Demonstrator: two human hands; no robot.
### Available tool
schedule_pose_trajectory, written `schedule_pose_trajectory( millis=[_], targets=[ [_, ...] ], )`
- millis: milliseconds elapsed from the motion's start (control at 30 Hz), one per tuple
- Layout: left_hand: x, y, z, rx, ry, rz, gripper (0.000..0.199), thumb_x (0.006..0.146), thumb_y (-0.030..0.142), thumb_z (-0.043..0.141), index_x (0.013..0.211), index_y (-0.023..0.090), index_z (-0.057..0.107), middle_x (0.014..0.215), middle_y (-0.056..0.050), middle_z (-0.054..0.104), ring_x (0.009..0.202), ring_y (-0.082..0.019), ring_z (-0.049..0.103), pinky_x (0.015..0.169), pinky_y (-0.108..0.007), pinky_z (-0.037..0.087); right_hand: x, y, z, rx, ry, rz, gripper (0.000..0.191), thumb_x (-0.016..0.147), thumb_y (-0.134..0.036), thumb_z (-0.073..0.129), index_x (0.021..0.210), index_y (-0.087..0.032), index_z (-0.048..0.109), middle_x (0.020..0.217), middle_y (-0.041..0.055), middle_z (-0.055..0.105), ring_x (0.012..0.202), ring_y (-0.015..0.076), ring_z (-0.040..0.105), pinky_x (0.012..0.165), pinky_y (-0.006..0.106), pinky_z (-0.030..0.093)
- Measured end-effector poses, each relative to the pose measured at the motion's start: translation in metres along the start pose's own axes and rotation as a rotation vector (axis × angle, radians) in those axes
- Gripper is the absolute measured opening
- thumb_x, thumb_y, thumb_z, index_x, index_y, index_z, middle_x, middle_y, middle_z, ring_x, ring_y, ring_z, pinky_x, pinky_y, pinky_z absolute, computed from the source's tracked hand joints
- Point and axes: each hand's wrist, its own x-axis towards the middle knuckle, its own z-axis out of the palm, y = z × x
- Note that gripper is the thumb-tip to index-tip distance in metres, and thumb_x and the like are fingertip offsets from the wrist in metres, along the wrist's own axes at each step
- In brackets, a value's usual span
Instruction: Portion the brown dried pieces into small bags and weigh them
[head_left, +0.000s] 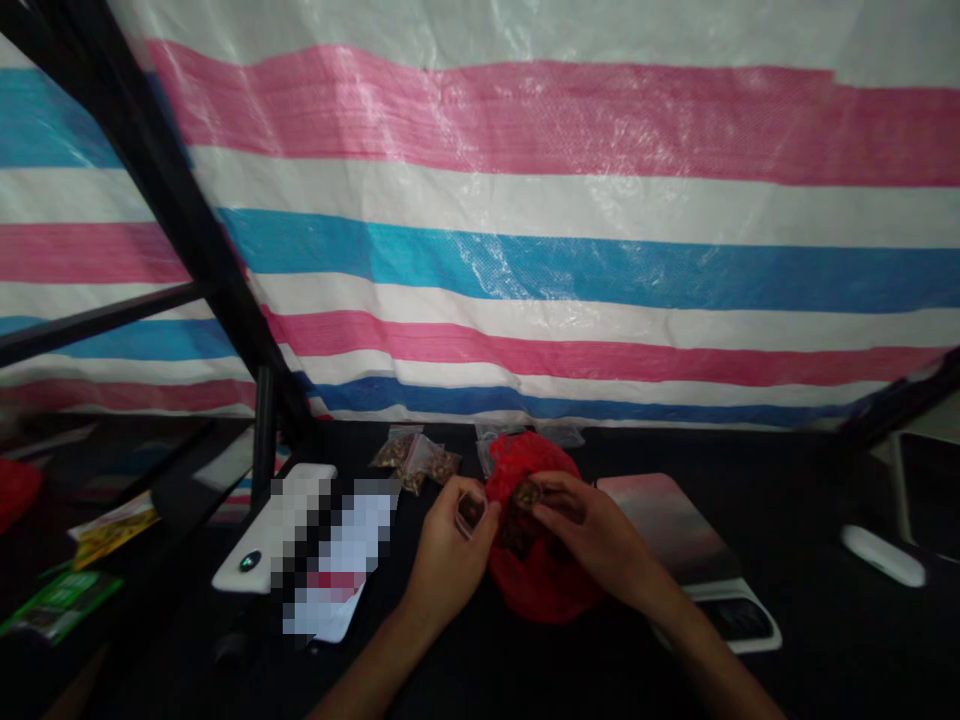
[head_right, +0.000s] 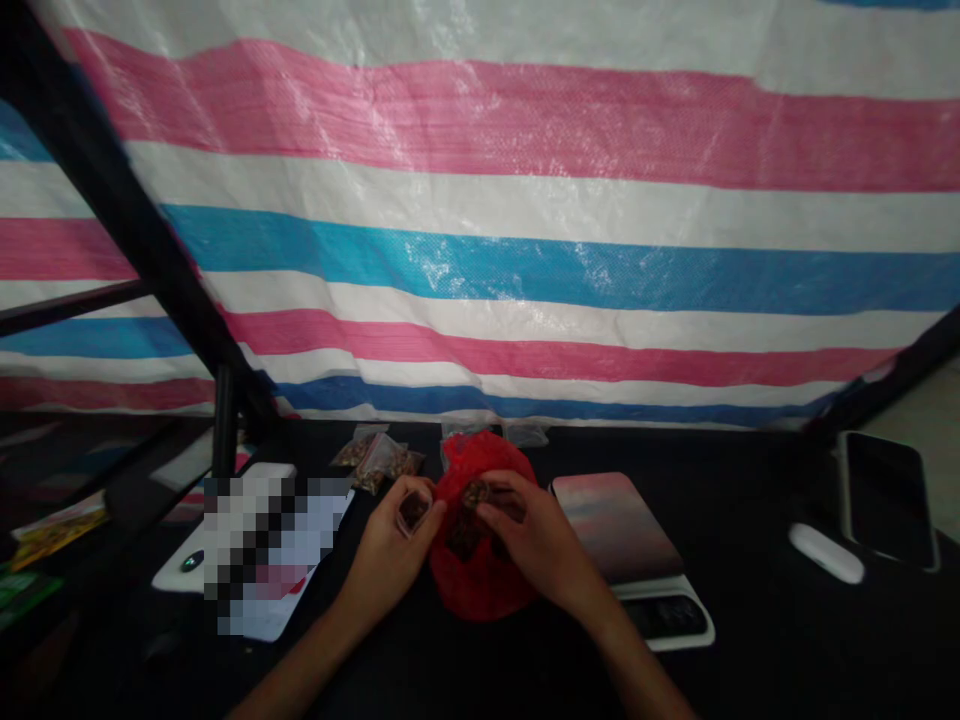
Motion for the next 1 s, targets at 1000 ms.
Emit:
schedule_pose_trajectory(
  millis=[1000],
  targets=[
    [-0.01,0.001,0.007,-0.068,-0.197,0.028,0.011,0.081,0.013,0.064,0.089,0.019,0.061,0.097,-0.002,0.054,0.084,-0.016,0.057,0.071,-0.025,0.047,-0.02,-0.004,0.017,-0.661,0.044,-0.626,0.034,0.098,-0.022,0.059,0.131,-0.032,0.063,0.119,0.007,0.064,0.111,0.0219,0.065,0.099,0.037,0.057]
  ],
)
